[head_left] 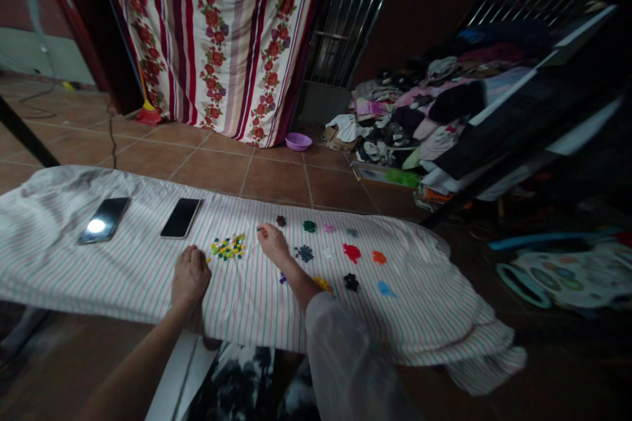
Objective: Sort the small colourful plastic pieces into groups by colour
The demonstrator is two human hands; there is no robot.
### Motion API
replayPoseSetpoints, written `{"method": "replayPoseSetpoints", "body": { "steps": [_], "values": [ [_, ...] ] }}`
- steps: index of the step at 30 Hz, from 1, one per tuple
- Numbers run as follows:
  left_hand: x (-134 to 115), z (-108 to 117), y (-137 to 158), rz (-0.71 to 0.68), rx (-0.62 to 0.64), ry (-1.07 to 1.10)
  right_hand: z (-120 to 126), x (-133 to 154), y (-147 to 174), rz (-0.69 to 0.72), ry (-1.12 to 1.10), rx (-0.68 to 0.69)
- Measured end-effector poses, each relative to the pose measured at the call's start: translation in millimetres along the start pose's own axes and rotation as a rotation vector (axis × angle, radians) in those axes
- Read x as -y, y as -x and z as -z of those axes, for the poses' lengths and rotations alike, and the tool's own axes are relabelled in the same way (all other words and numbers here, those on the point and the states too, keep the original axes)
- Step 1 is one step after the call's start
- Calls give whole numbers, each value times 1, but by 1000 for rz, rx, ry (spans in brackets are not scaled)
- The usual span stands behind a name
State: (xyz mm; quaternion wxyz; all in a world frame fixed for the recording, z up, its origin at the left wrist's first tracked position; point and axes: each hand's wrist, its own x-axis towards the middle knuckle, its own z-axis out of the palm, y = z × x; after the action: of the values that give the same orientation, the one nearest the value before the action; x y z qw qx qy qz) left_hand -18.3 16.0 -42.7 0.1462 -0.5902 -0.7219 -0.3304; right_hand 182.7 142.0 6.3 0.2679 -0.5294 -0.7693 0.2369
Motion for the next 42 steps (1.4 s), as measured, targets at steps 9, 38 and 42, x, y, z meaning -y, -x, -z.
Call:
{"method": "replayPoseSetpoints", "body": {
  "steps": [9, 38, 42],
  "values": [
    [0, 1, -1, -2, 6, 29, 54, -76, 0, -237, -20, -213],
    [-1, 3, -3, -6, 32, -15, 81, -116, -8, -356, 290, -222],
    [-1, 3, -3, -7, 49, -36, 81, -115, -5, -331, 286, -246]
  ]
}}
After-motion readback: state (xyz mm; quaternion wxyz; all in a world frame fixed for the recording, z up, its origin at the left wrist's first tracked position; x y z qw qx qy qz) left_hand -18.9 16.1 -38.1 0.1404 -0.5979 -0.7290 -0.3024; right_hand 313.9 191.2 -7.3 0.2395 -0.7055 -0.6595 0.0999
